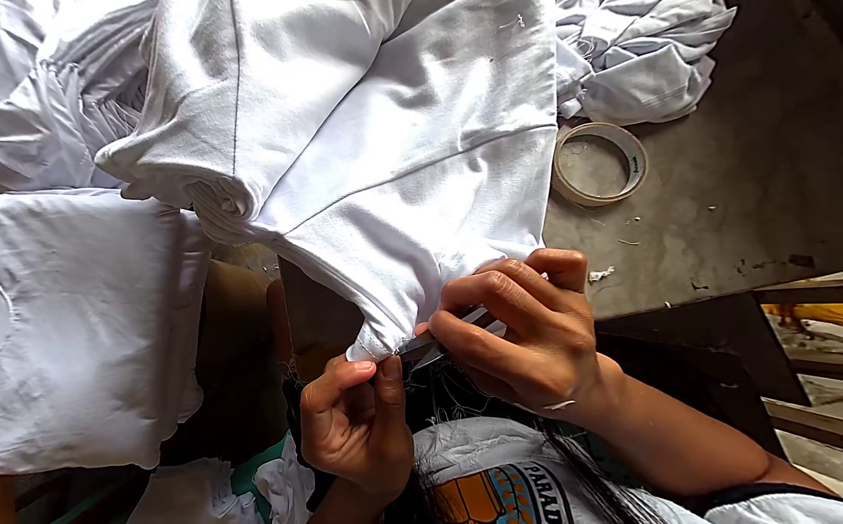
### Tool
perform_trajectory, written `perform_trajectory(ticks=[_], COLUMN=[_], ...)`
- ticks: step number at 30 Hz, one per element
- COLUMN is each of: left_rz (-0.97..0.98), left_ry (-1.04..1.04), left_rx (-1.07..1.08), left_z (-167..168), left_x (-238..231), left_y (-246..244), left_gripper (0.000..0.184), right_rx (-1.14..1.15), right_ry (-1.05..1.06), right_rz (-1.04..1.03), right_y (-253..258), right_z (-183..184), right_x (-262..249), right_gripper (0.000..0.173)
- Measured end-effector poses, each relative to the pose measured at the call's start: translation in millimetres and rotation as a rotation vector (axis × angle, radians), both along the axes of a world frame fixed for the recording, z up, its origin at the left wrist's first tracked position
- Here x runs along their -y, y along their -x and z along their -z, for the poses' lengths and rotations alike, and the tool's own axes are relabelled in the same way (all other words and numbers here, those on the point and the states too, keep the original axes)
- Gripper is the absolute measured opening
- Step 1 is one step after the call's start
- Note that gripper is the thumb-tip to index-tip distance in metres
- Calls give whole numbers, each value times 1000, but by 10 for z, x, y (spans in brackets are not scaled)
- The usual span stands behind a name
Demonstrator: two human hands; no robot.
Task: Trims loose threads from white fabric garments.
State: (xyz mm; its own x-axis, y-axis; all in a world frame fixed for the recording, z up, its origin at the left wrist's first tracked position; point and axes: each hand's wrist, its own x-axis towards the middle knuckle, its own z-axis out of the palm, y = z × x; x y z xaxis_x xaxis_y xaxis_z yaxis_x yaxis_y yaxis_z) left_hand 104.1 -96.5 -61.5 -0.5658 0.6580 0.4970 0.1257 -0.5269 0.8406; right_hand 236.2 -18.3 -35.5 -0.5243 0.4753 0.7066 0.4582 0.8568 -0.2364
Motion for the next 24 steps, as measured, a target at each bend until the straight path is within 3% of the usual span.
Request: perform_trajectory(ticks=[10,15,19,24], left_rz=[77,83,293,237], left_ry=[4,-58,-20,-25], left_rx=[151,201,535,691], left_z=[-13,-1,-25,-130], left_x=[3,-7,-30,-8], left_y=[-27,-55,-24,-21], left_gripper=[29,29,17,13], right_rx=[-87,-244,-471,-523], right_ry=[175,548,832,780], right_rz=[-110,-106,-295,-339], right_y=[-7,5,104,36], right_z=[6,38,171,134], right_x=[-31,42,111,88], right_gripper=[15,33,15,11])
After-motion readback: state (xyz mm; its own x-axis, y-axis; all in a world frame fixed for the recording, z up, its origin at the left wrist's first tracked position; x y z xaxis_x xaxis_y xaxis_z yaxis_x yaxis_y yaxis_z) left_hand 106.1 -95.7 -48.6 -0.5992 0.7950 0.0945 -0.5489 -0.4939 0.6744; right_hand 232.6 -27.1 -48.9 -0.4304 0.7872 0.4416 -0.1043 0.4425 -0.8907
